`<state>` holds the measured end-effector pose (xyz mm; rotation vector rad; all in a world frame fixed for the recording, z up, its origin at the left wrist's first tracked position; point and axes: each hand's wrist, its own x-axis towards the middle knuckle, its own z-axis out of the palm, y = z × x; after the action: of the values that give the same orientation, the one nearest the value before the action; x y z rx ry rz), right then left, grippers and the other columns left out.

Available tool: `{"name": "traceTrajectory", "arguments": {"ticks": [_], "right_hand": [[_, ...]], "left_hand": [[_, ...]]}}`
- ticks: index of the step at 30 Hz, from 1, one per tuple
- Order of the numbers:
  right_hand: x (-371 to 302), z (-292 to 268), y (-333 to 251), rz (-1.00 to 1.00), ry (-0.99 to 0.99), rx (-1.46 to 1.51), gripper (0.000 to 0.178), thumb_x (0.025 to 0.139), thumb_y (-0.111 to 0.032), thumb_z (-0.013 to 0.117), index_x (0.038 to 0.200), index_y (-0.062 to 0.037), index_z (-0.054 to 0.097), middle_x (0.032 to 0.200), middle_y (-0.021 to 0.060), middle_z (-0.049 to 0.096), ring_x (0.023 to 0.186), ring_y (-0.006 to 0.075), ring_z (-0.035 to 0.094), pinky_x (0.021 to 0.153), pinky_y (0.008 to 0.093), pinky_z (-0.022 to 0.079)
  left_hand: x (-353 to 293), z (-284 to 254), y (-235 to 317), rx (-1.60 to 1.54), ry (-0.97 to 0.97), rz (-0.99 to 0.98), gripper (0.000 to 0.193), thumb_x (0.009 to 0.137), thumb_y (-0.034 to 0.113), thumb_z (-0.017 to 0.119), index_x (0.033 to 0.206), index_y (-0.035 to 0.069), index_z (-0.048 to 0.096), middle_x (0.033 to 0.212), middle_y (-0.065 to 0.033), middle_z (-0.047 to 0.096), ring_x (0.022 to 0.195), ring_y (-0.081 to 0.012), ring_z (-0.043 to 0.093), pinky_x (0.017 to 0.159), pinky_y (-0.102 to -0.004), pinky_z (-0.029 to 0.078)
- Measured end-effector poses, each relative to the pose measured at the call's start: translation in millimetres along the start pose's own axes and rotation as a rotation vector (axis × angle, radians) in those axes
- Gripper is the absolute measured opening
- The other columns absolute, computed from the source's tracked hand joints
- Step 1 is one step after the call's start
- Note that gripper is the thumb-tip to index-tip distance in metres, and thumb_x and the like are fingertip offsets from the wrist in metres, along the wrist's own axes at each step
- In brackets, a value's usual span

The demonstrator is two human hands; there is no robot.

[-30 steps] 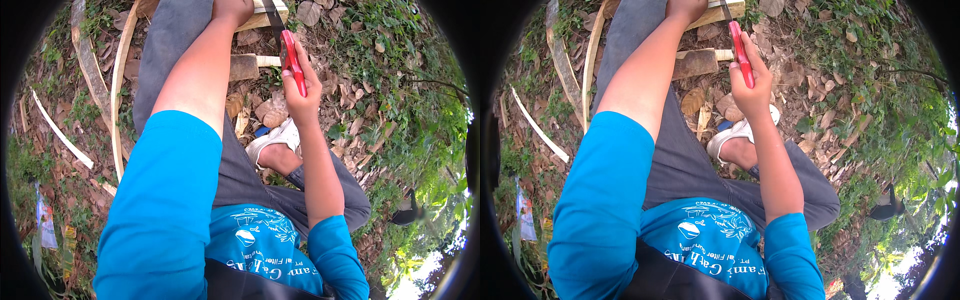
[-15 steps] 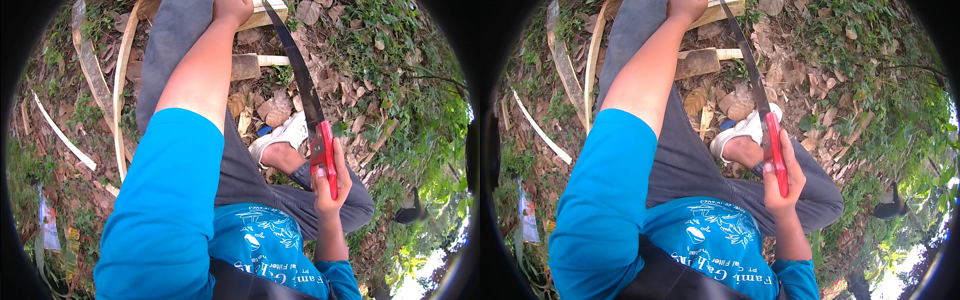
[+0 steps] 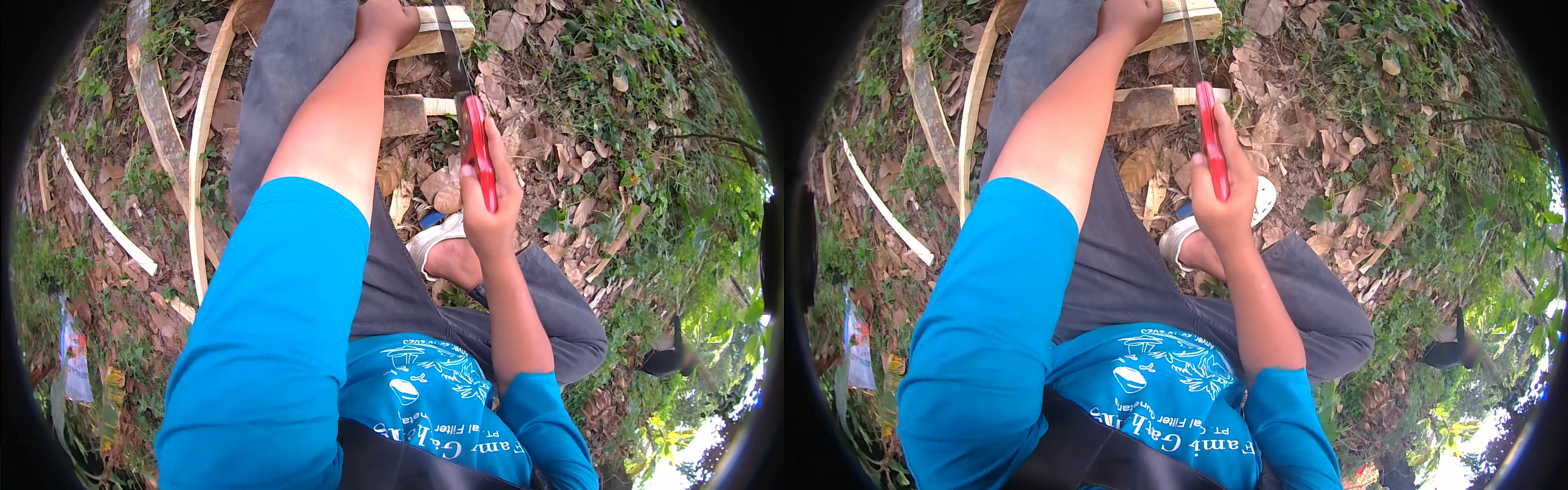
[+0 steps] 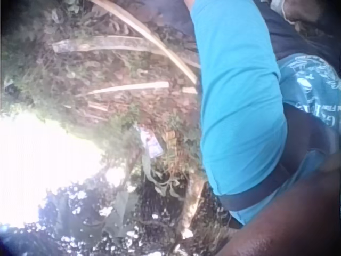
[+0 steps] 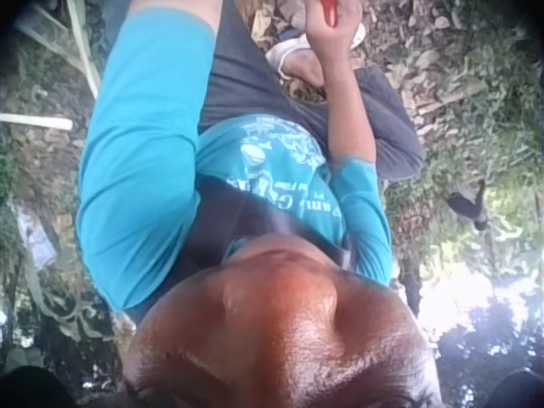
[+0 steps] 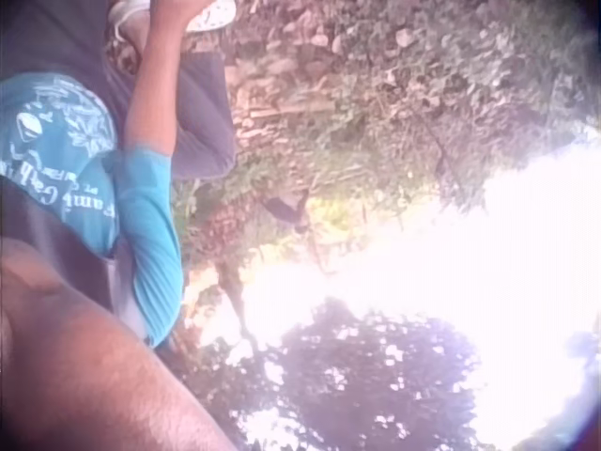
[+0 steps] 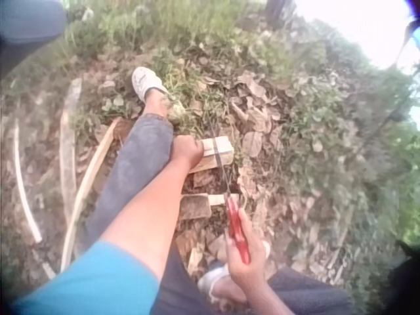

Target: The person sits on the ground and uses a red hand saw to cut a piece of light-colored wood. They hold the wood steady with their left hand and saw back and forth with their right hand, occasionally adjusting the wood's position to continue the cut.

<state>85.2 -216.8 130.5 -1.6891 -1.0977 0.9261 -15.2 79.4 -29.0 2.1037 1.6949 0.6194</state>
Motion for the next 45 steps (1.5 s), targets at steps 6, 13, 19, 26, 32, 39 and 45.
{"name": "traceTrajectory", "arguments": {"ticks": [6, 13, 19, 26, 32, 39, 45], "right_hand": [[-118, -80, -42, 0.241, -0.013, -0.045, 0.063, 0.091, 0.004, 0.054, 0.153, 0.006, 0.045, 0.145, 0.0204, 0.06, 0.125, 0.022, 0.062, 0.108, 0.0332, 0.044], [58, 6, 16, -0.019, 0.004, 0.182, 0.06, 0.092, 0.005, 0.058, 0.151, -0.0033, 0.052, 0.117, 0.0056, 0.069, 0.08, 0.0035, 0.055, 0.07, 0.0201, 0.048], [110, 43, 20, -0.073, 0.002, 0.184, 0.063, 0.092, 0.004, 0.057, 0.154, -0.0028, 0.048, 0.119, 0.0054, 0.069, 0.083, 0.0033, 0.057, 0.07, 0.0193, 0.047], [-64, -27, -11, -0.008, -0.003, -0.11, 0.064, 0.091, 0.005, 0.055, 0.154, 0.0038, 0.044, 0.143, 0.0184, 0.061, 0.124, 0.0184, 0.06, 0.104, 0.0295, 0.045], [-117, -66, -52, 0.296, 0.032, -0.037, 0.065, 0.09, 0.005, 0.053, 0.154, 0.0063, 0.043, 0.14, 0.0192, 0.062, 0.123, 0.0226, 0.062, 0.108, 0.0339, 0.044], [-66, -101, -62, 0.291, 0.149, 0.254, 0.069, 0.09, 0.002, 0.051, 0.158, 0.0017, 0.039, 0.098, 0.0076, 0.07, 0.059, 0.0023, 0.047, 0.053, 0.0196, 0.038], [-103, -77, -51, 0.29, 0.051, 0.133, 0.071, 0.09, 0.0, 0.058, 0.158, 0.0063, 0.036, 0.136, 0.0156, 0.064, 0.079, 0.0044, 0.058, 0.063, 0.018, 0.045]], "left_hand": [[2, 18, -14, 0.037, 0.057, 0.044, 0.043, 0.088, 0.036, 0.053, 0.079, 0.001, 0.077, 0.084, -0.0261, 0.072, 0.083, -0.0439, 0.071, 0.082, -0.0528, 0.056], [-7, 10, -10, 0.059, -0.013, 0.087, 0.044, 0.089, 0.035, 0.051, 0.078, 0.001, 0.076, 0.084, -0.026, 0.073, 0.084, -0.0433, 0.072, 0.082, -0.0528, 0.056], [-9, 3, 1, 0.069, -0.037, 0.007, 0.046, 0.089, 0.037, 0.051, 0.08, 0.0, 0.077, 0.087, -0.0262, 0.073, 0.087, -0.0437, 0.072, 0.085, -0.0527, 0.056], [-5, -2, -8, 0.067, 0.012, -0.034, 0.045, 0.088, 0.036, 0.051, 0.083, 0.0, 0.077, 0.089, -0.0268, 0.073, 0.088, -0.0436, 0.072, 0.085, -0.0524, 0.057], [-1, 3, -3, 0.053, -0.041, 0.02, 0.044, 0.088, 0.036, 0.051, 0.085, 0.001, 0.078, 0.089, -0.0263, 0.074, 0.089, -0.0421, 0.073, 0.084, -0.0523, 0.057], [9, 0, -7, 0.114, -0.09, -0.01, 0.043, 0.089, 0.035, 0.051, 0.087, 0.001, 0.078, 0.091, -0.025, 0.074, 0.09, -0.0407, 0.073, 0.085, -0.0515, 0.057], [-2, 1, -1, 0.095, -0.056, -0.026, 0.042, 0.089, 0.034, 0.052, 0.089, 0.002, 0.078, 0.09, -0.0246, 0.074, 0.09, -0.0412, 0.073, 0.085, -0.0512, 0.057]]}}
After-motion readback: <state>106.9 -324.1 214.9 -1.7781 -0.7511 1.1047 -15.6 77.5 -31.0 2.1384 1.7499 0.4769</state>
